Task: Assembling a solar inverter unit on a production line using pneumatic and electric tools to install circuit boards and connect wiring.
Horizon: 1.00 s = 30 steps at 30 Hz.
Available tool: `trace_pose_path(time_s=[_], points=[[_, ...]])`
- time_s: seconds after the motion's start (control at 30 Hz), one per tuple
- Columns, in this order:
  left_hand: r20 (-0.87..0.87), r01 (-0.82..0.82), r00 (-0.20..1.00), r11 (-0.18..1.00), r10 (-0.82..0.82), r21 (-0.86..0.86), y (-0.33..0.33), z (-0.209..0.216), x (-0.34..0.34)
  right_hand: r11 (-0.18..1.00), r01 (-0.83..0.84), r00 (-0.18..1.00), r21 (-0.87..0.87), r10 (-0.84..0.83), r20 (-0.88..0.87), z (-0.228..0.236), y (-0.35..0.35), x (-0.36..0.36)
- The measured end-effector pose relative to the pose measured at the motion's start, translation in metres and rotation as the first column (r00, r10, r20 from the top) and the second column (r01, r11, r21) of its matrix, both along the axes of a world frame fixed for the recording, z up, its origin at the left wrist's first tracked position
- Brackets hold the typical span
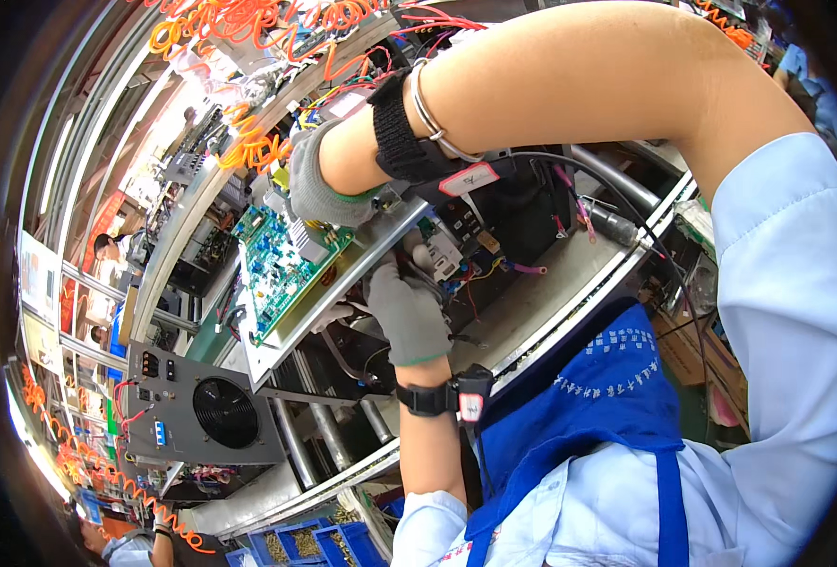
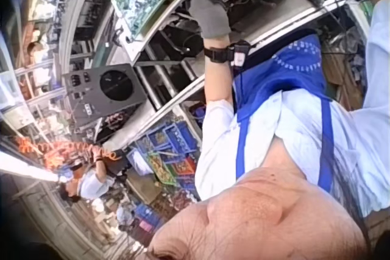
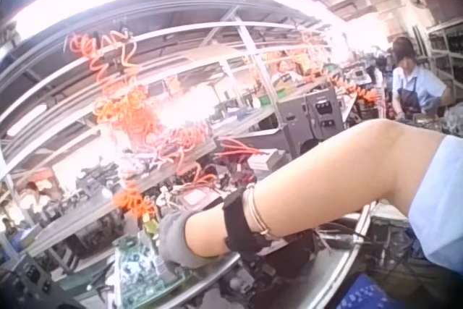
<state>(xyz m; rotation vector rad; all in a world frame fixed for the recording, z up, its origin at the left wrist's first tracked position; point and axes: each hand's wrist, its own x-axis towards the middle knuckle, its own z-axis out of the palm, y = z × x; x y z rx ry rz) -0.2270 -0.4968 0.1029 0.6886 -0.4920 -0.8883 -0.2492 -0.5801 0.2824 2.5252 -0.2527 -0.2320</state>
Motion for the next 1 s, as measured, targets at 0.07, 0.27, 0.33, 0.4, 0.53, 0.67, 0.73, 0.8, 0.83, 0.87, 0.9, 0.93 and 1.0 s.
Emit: trace_pose_path(time_s=[0.07, 0.27, 0.33, 0.4, 0.53, 0.67, 0.73, 0.8, 0.83, 0.87, 0.9, 0.93, 1.0], points=[[-0.031, -0.016, 0.999, 0.997, 0.018, 0.071, -0.012, -0.013, 0.012, 1.0, -0.018, 1.0, -0.002, 0.018, -0.011, -0.001, 0.0, -0.002], [0.936, -0.489, 0.275, 0.87, 0.218, -0.059, -0.031, -0.062, 0.036, 0.998, 0.047, 0.999, -0.034, -0.047, -0.001, 0.008, 0.009, -0.002], [0.952, -0.545, -0.291, 0.8, 0.1, -0.25, -0.037, -0.066, 0.042, 0.996, 0.051, 0.98, -0.072, -0.036, 0.197, 0.024, 0.003, 0.005], [0.993, -0.512, 0.051, 0.856, 0.108, -0.067, -0.036, -0.061, 0.044, 0.987, 0.067, 0.946, -0.144, -0.017, 0.324, 0.042, -0.007, 0.011], [0.498, -0.239, 0.863, 0.939, 0.089, 0.246, -0.027, -0.03, 0.036, 0.993, 0.114, 0.924, -0.034, -0.093, 0.37, 0.052, -0.032, 0.008], [0.402, -0.2, 0.915, 0.9, 0.03, 0.387, -0.006, -0.005, 0.024, 0.965, 0.036, 0.878, 0.259, -0.154, 0.454, 0.044, -0.058, 0.001], [0.608, -0.266, 0.789, 0.942, 0.089, 0.206, -0.005, 0.0, 0.022, 0.818, -0.071, 0.844, 0.571, -0.257, 0.472, 0.04, -0.069, -0.001], [0.731, -0.311, 0.682, 0.916, 0.029, 0.254, -0.013, 0.0, 0.025, 0.754, -0.156, 0.824, 0.638, -0.256, 0.505, 0.033, -0.076, -0.002], [0.68, -0.308, 0.731, 0.915, 0.052, 0.26, -0.018, -0.004, 0.026, 0.718, -0.177, 0.817, 0.673, -0.274, 0.507, 0.03, -0.078, -0.003], [0.61, -0.305, 0.791, 0.896, 0.05, 0.323, -0.024, -0.008, 0.027, 0.679, -0.177, 0.806, 0.712, -0.316, 0.501, 0.028, -0.08, -0.004], [0.619, -0.303, 0.782, 0.913, 0.073, 0.274, -0.026, -0.015, 0.029, 0.677, -0.196, 0.811, 0.709, -0.295, 0.506, 0.025, -0.08, -0.006], [0.623, -0.308, 0.779, 0.906, 0.066, 0.289, -0.028, -0.022, 0.03, 0.664, -0.218, 0.799, 0.716, -0.299, 0.521, 0.022, -0.08, -0.007], [0.63, -0.312, 0.775, 0.898, 0.053, 0.309, -0.034, -0.036, 0.035, 0.646, -0.241, 0.785, 0.724, -0.309, 0.537, 0.019, -0.081, -0.008]])
